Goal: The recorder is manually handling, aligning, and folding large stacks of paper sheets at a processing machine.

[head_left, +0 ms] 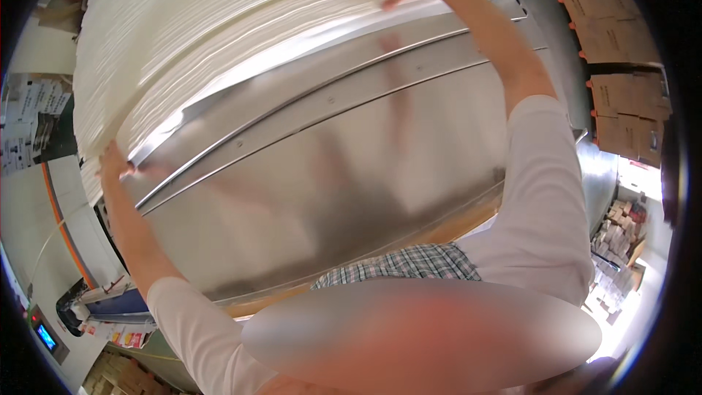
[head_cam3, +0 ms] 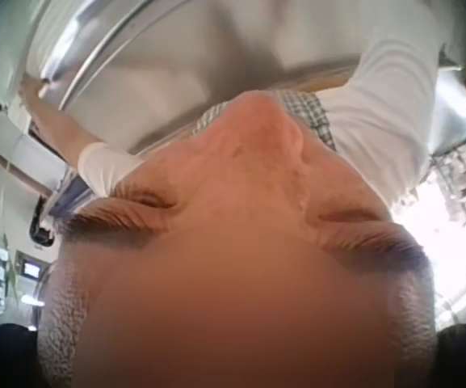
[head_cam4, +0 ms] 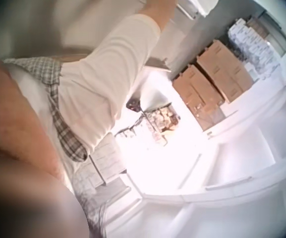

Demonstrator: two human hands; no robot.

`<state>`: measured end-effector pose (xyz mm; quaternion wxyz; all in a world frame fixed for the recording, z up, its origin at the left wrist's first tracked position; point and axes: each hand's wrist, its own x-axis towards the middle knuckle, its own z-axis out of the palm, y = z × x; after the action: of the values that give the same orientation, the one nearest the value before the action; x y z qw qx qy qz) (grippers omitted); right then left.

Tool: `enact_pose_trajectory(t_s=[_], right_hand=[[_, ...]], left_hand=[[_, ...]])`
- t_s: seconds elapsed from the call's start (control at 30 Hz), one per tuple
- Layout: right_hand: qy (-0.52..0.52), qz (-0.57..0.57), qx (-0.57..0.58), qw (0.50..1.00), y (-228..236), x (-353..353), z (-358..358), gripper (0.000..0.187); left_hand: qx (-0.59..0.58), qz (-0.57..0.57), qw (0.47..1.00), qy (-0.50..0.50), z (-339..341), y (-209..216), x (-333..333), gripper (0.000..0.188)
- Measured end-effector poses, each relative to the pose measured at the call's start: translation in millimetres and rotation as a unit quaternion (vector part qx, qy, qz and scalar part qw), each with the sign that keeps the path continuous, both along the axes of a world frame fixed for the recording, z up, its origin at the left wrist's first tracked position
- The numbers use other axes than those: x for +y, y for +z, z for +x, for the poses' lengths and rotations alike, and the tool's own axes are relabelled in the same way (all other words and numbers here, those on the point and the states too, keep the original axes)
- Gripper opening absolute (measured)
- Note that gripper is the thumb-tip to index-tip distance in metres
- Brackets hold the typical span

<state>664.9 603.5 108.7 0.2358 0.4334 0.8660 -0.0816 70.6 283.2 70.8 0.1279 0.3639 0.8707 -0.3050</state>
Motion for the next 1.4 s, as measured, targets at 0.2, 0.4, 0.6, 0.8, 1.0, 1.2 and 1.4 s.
enact_pose_trajectory(t_s=[0.2,0.4,0.6,0.8,1.0,1.2,1.4], right_hand=[[0.272,0.042,0.184,0.944,-9.1,94.5,162.4,0.092],[0.066,0.059,0.133,0.987,-48.1,133.1,239.4,0.093],[-0.092,0.178,0.128,0.971,-39.2,95.8,227.9,0.072],[-0.100,0.378,0.116,0.913,-30.9,101.4,271.5,0.073],[-0.030,0.424,0.189,0.885,0.7,88.3,342.4,0.069],[-0.028,0.400,0.190,0.896,-11.5,22.7,407.0,0.065],[-0.062,0.347,0.130,0.927,-13.6,-112.0,441.9,0.066]], left_hand=[[0.018,0.044,0.996,-0.069,-99.7,-21.9,-67.8,0.103],[-0.031,0.134,0.985,-0.101,-116.9,-34.4,-74.1,0.096],[-0.042,0.259,0.957,-0.125,-120.1,-34.3,-91.9,0.084],[0.079,0.350,0.917,-0.177,-127.9,-15.3,-89.2,0.079],[0.091,0.426,0.874,-0.216,-98.0,19.1,-102.7,0.072],[0.080,0.445,0.843,-0.291,-61.9,43.1,-170.9,0.071],[0.103,0.374,0.891,-0.237,27.6,62.8,-289.3,0.060]])
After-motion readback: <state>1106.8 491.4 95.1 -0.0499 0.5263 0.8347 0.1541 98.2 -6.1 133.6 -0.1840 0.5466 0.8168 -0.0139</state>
